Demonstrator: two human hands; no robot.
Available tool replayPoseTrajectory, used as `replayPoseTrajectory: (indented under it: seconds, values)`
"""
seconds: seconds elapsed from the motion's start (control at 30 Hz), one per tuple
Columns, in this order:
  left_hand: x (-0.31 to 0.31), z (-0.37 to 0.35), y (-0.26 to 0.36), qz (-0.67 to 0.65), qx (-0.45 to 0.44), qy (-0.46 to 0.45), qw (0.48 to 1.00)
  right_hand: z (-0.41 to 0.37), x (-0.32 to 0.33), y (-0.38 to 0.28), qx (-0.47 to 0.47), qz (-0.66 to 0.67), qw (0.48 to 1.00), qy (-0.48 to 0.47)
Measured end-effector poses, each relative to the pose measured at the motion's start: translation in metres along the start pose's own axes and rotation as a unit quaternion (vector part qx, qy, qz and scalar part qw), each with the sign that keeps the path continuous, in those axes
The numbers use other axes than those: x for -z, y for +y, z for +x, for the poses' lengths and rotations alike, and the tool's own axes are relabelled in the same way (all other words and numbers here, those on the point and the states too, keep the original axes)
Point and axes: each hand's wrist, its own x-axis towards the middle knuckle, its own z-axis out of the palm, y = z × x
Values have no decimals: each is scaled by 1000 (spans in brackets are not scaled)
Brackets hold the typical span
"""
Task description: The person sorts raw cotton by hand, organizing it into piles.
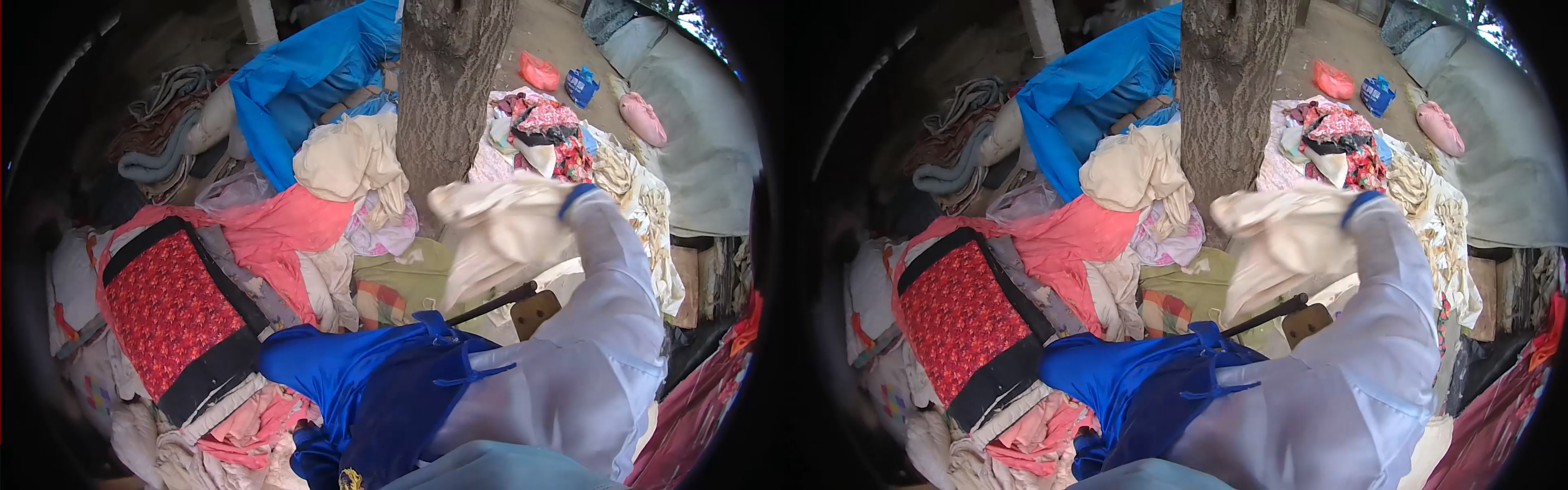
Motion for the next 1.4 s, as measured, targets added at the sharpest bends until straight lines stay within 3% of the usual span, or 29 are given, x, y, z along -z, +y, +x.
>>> replayPoseTrajectory:
  seconds: [0.1, 0.13, 0.17, 0.2, 0.23, 0.3, 0.33, 0.37, 0.4, 0.43, 0.47, 0.5, 0.53, 0.6, 0.67, 0.7, 0.73, 0.77, 0.87, 0.9, 1.0, 1.07, 1.1, 1.2, 1.27, 1.3, 1.33, 1.4]
  values:
    - [-15, -15, -32, -44, 43, 71, 996, -29, 38, 87, -145, 26, 987, 71]
    - [-22, -25, -38, -135, 42, 156, 978, -34, 43, 100, -164, 46, 981, 89]
    - [2, -55, -7, -291, 47, 253, 921, -31, 47, 112, -172, 70, 976, 110]
    - [-7, -35, -24, -236, -47, 395, 887, -21, 43, 120, -160, 105, 975, 116]
    - [-30, -28, -42, -288, -11, 424, 858, -2, 35, 108, -124, 164, 973, 106]
    - [-32, -45, -28, -479, 109, 475, 730, 53, 9, 72, -45, 309, 948, 53]
    - [-30, -66, -30, -417, 117, 531, 728, 92, -14, 50, -11, 344, 939, -8]
    - [-13, -104, -23, -269, 121, 589, 752, 125, -31, 17, 9, 380, 921, -82]
    - [-20, -118, -22, -329, 161, 622, 692, 152, -48, -25, 17, 408, 899, -160]
    - [-38, -136, -34, -383, 210, 548, 713, 178, -60, -71, 18, 421, 876, -236]
    - [-70, -146, -41, -400, 236, 563, 684, 194, -66, -122, 14, 423, 852, -308]
    - [-95, -162, -42, -518, 274, 508, 631, 214, -76, -167, 14, 409, 838, -361]
    - [-133, -172, -44, -526, 335, 469, 625, 227, -83, -210, 12, 398, 823, -405]
    - [-217, -192, -24, -386, 362, 584, 616, 253, -89, -288, 5, 381, 783, -491]
    - [-296, -198, 10, -568, 459, 411, 545, 310, -119, -364, -68, 373, 690, -617]
    - [-324, -210, 35, -631, 468, 354, 508, 270, -86, -418, 128, 359, 746, -546]
    - [-344, -218, 53, -688, 472, 294, 466, 203, -34, -485, 298, 318, 798, -415]
    - [-356, -223, 68, -728, 482, 264, 409, 223, -42, -532, 253, 356, 777, -454]
    - [-334, -247, 86, -818, 464, 290, 178, 201, -55, -632, 355, 294, 801, -383]
    - [-337, -246, 80, -814, 459, 318, 161, 197, -63, -653, 355, 292, 794, -397]
    - [-343, -233, 38, -771, 447, 446, 88, 185, -73, -697, 342, 283, 784, -434]
    - [-343, -220, -4, -754, 418, 506, -33, 168, -75, -705, 307, 277, 789, -454]
    - [-339, -223, -27, -794, 355, 486, -87, 151, -74, -706, 316, 259, 806, -428]
    - [-326, -210, -91, -788, 228, 538, -192, 142, -84, -698, 252, 271, 820, -437]
    - [-348, -196, -118, -808, 155, 545, -160, 157, -101, -680, 229, 276, 825, -437]
    - [-353, -195, -128, -811, 223, 526, -127, 160, -104, -671, 214, 279, 827, -439]
    - [-374, -191, -140, -817, 249, 505, -126, 163, -107, -661, 200, 280, 829, -441]
    - [-369, -214, -177, -831, 221, 493, -132, 175, -120, -640, 167, 301, 821, -455]
